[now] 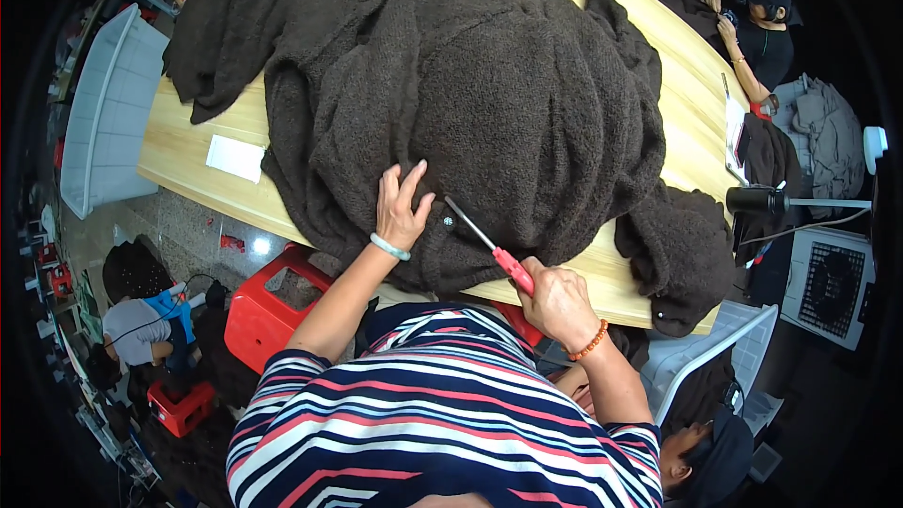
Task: Trim excess threads from dark brown garments using scissors.
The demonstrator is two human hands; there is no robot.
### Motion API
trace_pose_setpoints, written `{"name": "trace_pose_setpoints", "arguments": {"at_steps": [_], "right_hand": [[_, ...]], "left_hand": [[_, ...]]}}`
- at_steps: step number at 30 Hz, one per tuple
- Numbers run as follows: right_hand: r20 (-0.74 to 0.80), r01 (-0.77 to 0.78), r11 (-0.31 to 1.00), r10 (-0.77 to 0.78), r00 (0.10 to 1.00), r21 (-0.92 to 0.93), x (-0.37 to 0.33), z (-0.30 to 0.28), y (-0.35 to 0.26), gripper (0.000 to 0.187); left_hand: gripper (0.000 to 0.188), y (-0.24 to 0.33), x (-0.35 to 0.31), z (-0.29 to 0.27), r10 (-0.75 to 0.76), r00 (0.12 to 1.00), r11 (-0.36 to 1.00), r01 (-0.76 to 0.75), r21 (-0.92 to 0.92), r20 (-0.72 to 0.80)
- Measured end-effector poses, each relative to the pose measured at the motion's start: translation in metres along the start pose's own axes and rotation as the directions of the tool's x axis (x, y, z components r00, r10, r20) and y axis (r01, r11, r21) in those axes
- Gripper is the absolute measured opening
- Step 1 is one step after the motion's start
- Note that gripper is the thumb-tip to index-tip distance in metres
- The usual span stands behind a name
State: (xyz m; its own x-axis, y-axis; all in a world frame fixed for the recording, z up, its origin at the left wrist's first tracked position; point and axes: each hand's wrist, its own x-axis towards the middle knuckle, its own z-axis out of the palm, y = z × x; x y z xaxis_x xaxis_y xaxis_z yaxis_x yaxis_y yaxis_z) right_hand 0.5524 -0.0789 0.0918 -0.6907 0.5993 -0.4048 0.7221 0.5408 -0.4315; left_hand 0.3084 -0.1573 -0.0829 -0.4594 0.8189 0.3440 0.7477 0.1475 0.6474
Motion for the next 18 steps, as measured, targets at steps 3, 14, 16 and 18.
{"name": "trace_pose_setpoints", "arguments": {"at_steps": [3,14,16,18], "right_hand": [[0.04,0.046,0.998,-0.045,0.998,-0.039,-0.009,0.006,-0.003,0.013],[0.081,-0.037,0.997,0.043,0.996,-0.072,-0.021,0.005,0.0,0.018],[0.087,-0.041,0.997,0.047,0.995,-0.067,-0.025,0.008,0.002,0.018],[0.108,-0.052,0.995,0.061,0.992,-0.088,-0.029,0.012,0.006,0.018]], "left_hand": [[0.043,-0.011,-0.016,0.005,0.011,1.0,0.999,-0.011,-0.033,-0.008],[0.046,0.006,-0.025,-0.001,-0.007,0.984,0.954,0.06,-0.294,0.178],[0.05,0.007,-0.029,-0.001,0.06,0.979,0.969,-0.011,-0.245,0.194],[0.057,0.014,-0.028,-0.003,0.076,0.965,0.977,-0.022,-0.21,0.252]]}}
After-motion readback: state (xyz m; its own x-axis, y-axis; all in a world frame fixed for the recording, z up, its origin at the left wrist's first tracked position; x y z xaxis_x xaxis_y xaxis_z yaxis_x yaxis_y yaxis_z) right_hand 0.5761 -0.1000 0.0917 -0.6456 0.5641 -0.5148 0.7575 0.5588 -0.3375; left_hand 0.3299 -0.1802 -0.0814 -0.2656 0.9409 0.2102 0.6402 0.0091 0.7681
